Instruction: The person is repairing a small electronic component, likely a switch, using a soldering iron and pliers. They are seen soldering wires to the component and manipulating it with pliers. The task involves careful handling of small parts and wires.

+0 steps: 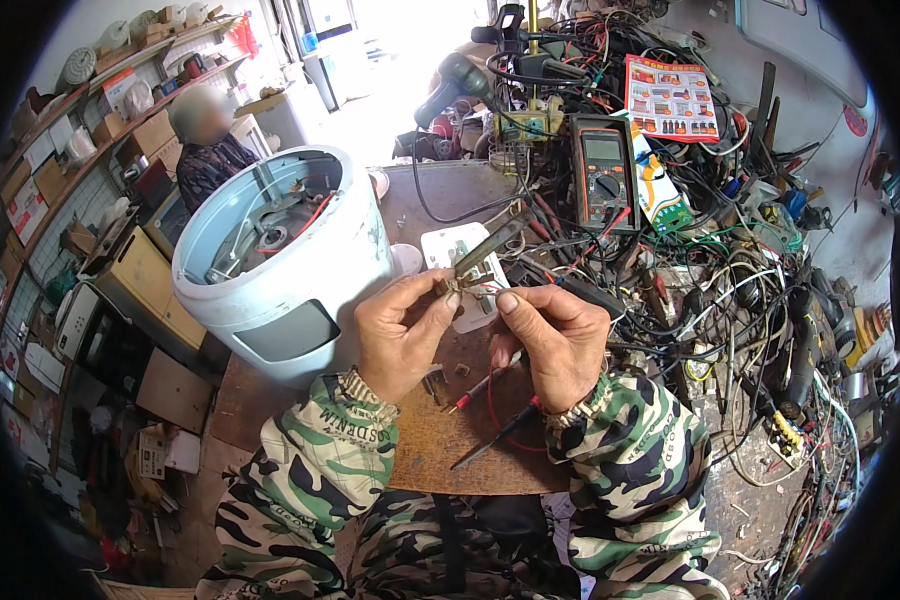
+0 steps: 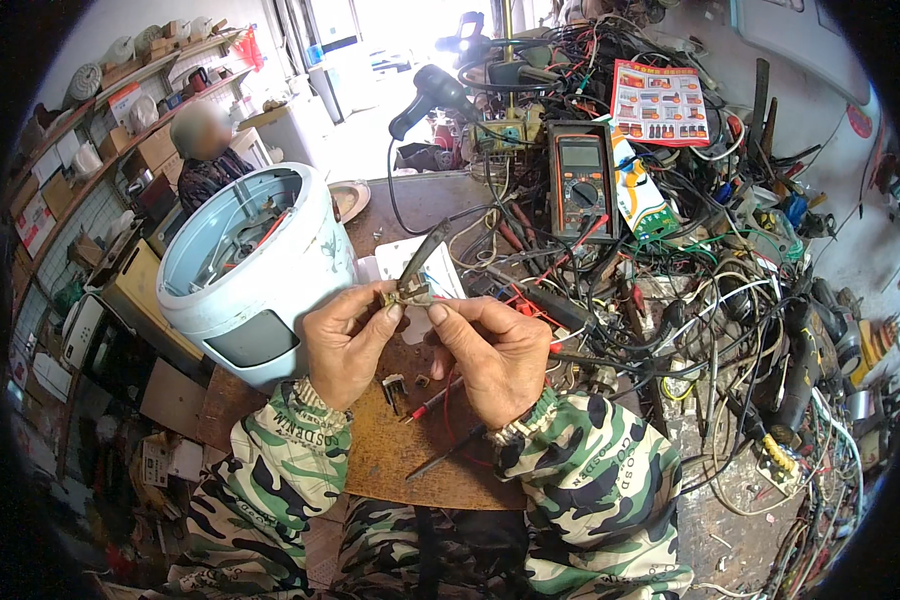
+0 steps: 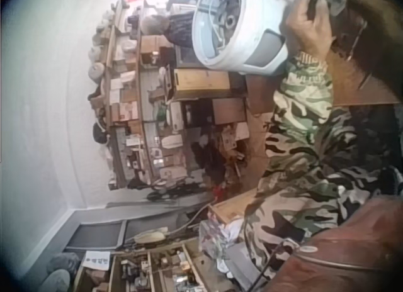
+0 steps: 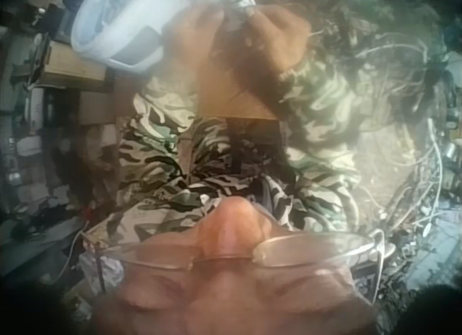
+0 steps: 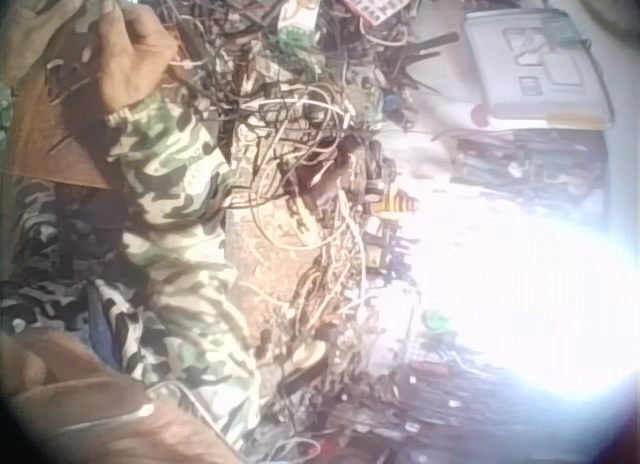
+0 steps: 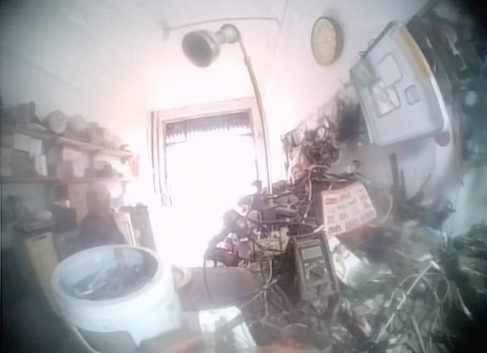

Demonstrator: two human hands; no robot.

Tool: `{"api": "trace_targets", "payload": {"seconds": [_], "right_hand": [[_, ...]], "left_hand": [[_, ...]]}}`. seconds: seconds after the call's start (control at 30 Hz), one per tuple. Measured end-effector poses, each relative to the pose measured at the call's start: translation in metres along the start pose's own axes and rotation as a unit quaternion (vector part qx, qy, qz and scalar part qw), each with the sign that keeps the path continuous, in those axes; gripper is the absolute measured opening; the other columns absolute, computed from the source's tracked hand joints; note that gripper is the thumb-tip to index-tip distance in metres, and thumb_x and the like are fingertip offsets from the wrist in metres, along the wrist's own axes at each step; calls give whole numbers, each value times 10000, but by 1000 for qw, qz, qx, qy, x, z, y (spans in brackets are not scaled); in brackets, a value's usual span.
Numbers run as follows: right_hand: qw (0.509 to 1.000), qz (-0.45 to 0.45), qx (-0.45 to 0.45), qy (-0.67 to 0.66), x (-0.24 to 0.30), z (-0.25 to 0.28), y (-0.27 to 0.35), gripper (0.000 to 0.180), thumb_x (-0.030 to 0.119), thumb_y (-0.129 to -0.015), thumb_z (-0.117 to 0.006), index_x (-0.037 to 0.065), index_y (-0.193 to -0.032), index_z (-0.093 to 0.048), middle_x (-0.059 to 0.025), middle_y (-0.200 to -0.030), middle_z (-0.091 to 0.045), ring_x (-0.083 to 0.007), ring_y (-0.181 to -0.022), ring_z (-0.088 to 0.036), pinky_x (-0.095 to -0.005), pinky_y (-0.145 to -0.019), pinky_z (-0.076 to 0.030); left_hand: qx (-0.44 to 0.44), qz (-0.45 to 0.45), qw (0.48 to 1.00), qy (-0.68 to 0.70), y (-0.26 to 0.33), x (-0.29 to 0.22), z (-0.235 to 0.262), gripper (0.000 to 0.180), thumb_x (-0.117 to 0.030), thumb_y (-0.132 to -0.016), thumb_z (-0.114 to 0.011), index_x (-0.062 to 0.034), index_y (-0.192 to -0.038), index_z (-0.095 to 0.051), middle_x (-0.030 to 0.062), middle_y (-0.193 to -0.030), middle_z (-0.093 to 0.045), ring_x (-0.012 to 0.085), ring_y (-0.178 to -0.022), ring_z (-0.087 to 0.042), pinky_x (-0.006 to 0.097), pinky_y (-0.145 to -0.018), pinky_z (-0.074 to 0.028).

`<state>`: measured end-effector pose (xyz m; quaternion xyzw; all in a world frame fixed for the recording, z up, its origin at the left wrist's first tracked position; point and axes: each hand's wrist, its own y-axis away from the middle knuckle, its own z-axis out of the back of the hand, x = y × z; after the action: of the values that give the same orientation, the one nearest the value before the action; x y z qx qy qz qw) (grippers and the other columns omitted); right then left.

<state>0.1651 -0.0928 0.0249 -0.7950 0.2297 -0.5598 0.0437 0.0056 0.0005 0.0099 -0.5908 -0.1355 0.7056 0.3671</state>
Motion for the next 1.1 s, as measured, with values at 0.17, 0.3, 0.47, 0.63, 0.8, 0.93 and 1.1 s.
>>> {"api": "trace_targets", "payload": {"seconds": [0.17,0.3,0.47,0.63,0.8,0.93,1.1], "right_hand": [[1000,1,-9,2,0,-3,0,143,70,-950,-660,-67,-968,-699,-97,-736,-679,-112,-535,-602,-232,-476,-471],[1000,-26,-13,-5,3,-4,1,145,69,-940,-669,-58,-869,-681,-91,-700,-664,-110,-500,-584,-236,-452,-454],[998,-50,-23,-19,5,0,-2,184,80,-930,-678,-42,-793,-655,-83,-662,-644,-110,-461,-561,-245,-423,-431],[996,-76,-31,-40,7,0,-3,200,96,-920,-685,-30,-770,-647,-92,-652,-637,-120,-434,-544,-258,-398,-422],[989,-113,-28,-96,9,1,-6,199,88,-910,-680,-23,-751,-633,-99,-644,-626,-131,-417,-528,-266,-382,-423],[986,-130,-22,-103,11,3,-7,199,82,-912,-678,-29,-753,-631,-98,-649,-624,-134,-416,-525,-269,-379,-432],[990,-121,0,-72,10,5,-8,175,67,-916,-691,-52,-796,-646,-95,-680,-642,-124,-441,-548,-255,-392,-447]], "left_hand": [[-7,1,1000,0,0,-5,1,266,-23,-928,-675,84,-1171,-647,84,-984,-704,101,-856,-652,232,-746,-536],[-24,29,999,33,1,-1,0,263,-33,-887,-722,48,-1134,-686,97,-1007,-712,112,-881,-649,256,-762,-531],[-1,-3,1000,6,1,0,2,272,-1,-903,-693,70,-1163,-658,101,-1025,-695,118,-897,-657,245,-768,-541],[10,-21,1000,-6,1,3,2,279,25,-910,-676,76,-1182,-643,97,-1040,-678,117,-900,-656,237,-763,-547],[11,-13,1000,-16,1,2,2,282,24,-909,-679,77,-1184,-642,90,-1037,-678,106,-885,-649,232,-755,-541],[11,-8,1000,-17,1,2,1,279,-8,-924,-675,75,-1189,-642,84,-1009,-685,102,-873,-647,229,-748,-535],[17,38,998,40,-1,-7,0,284,-47,-941,-669,83,-1192,-638,84,-978,-702,101,-850,-649,231,-738,-531]]}}
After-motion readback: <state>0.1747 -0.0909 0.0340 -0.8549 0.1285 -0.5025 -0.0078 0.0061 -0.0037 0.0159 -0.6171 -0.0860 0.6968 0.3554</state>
